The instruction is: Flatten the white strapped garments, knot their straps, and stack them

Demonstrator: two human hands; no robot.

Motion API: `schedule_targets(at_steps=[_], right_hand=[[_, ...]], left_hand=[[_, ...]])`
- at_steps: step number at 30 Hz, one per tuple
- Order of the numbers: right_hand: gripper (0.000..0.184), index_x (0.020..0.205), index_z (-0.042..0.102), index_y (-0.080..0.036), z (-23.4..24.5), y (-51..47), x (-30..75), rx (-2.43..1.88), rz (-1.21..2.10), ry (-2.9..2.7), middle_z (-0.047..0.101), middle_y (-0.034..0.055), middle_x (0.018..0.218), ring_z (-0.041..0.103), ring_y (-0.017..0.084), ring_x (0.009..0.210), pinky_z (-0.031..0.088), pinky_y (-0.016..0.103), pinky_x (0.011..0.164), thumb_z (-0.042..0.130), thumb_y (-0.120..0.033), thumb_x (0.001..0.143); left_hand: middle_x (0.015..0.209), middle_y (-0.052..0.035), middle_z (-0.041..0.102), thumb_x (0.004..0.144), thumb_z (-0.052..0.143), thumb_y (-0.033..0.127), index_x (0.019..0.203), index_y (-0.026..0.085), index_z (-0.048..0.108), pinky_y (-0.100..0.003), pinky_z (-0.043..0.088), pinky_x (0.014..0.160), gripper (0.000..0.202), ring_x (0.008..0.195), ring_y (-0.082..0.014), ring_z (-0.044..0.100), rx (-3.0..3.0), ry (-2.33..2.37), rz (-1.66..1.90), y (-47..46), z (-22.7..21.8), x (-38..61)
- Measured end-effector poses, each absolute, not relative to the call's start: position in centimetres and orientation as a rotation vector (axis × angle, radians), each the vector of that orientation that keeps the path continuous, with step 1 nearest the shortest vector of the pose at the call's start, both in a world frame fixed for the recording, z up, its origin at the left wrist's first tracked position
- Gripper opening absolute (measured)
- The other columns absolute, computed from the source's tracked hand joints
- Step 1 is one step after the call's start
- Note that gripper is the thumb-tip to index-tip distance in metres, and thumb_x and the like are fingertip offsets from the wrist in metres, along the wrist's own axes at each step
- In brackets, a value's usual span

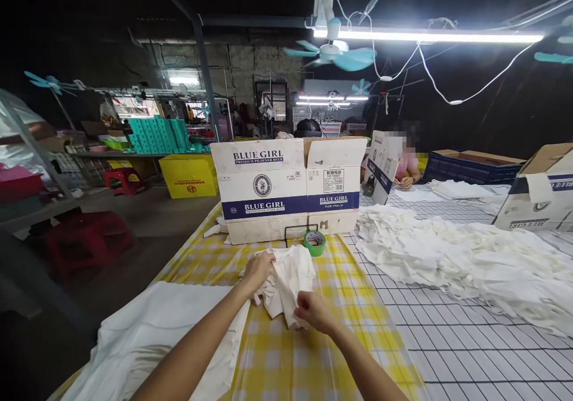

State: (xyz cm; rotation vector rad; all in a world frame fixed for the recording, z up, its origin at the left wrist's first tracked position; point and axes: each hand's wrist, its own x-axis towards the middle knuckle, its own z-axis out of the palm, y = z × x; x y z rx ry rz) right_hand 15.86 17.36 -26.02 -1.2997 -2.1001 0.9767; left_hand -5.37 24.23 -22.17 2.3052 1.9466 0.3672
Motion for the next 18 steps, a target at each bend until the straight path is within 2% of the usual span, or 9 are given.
schedule_targets(at_steps=[3, 5, 9, 12, 14, 18], right_hand=[[0.023, 0.058, 0.049, -0.018, -25.9, 17.5, 16.9, -1.353, 1.099, -2.097, 0.051, -0.0029, 0.052, 0.047, 0.012, 0.05, 0.033, 0.022, 0.048, 0.062, -0.033, 0.069], [0.028, 0.062, 0.053, -0.018, -25.9, 18.1, 16.9, -1.437, 1.084, -2.04, 0.054, -0.0011, 0.054, 0.051, 0.013, 0.051, 0.034, 0.023, 0.049, 0.057, -0.043, 0.073], [0.026, 0.082, 0.054, -0.018, -25.8, 20.3, 15.3, -1.599, 0.808, -1.793, 0.057, 0.0042, 0.072, 0.053, 0.017, 0.065, 0.034, 0.026, 0.056, 0.045, -0.042, 0.081], [0.019, 0.07, 0.051, -0.018, -25.0, 21.6, 14.0, -1.595, 0.71, -1.683, 0.053, 0.0031, 0.064, 0.049, 0.018, 0.061, 0.031, 0.027, 0.056, 0.051, -0.035, 0.076], [0.023, 0.059, 0.046, -0.019, -23.8, 22.0, 13.6, -1.511, 0.689, -1.653, 0.047, 0.0, 0.055, 0.045, 0.016, 0.055, 0.029, 0.026, 0.054, 0.05, -0.034, 0.075], [0.033, 0.058, 0.047, -0.019, -19.4, 22.0, 14.0, -1.257, 0.684, -1.596, 0.043, -0.0023, 0.052, 0.042, 0.014, 0.054, 0.029, 0.024, 0.052, 0.045, -0.044, 0.079]], left_hand=[[0.092, -0.0096, 0.061, 0.079, 0.039, 0.009, 0.093, 0.016, 0.064, -0.031, 0.039, 0.075, 0.029, 0.086, -0.0206, 0.056, 2.237, 2.08, 0.359, 24.0, -21.4, -7.3], [0.099, -0.0113, 0.059, 0.079, 0.037, 0.007, 0.096, 0.015, 0.063, -0.032, 0.039, 0.078, 0.032, 0.091, -0.0219, 0.054, 2.216, 2.142, 0.373, 23.2, -20.9, -7.5], [0.114, -0.0108, 0.051, 0.079, 0.035, 0.006, 0.116, 0.018, 0.053, -0.033, 0.036, 0.088, 0.043, 0.105, -0.0217, 0.047, 2.296, 2.125, 0.458, 20.1, -20.5, -5.0], [0.11, -0.0076, 0.053, 0.078, 0.041, 0.012, 0.118, 0.022, 0.053, -0.03, 0.036, 0.088, 0.042, 0.102, -0.0203, 0.049, 2.38, 1.967, 0.484, 17.4, -21.2, -2.9], [0.109, -0.007, 0.054, 0.076, 0.046, 0.017, 0.118, 0.022, 0.052, -0.029, 0.039, 0.086, 0.042, 0.1, -0.0204, 0.051, 2.324, 1.812, 0.542, 16.1, -22.1, -2.4], [0.1, -0.0077, 0.057, 0.078, 0.048, 0.029, 0.118, 0.016, 0.05, -0.029, 0.042, 0.082, 0.042, 0.09, -0.0187, 0.055, 1.973, 1.598, 0.766, 15.6, -23.5, -2.9]])
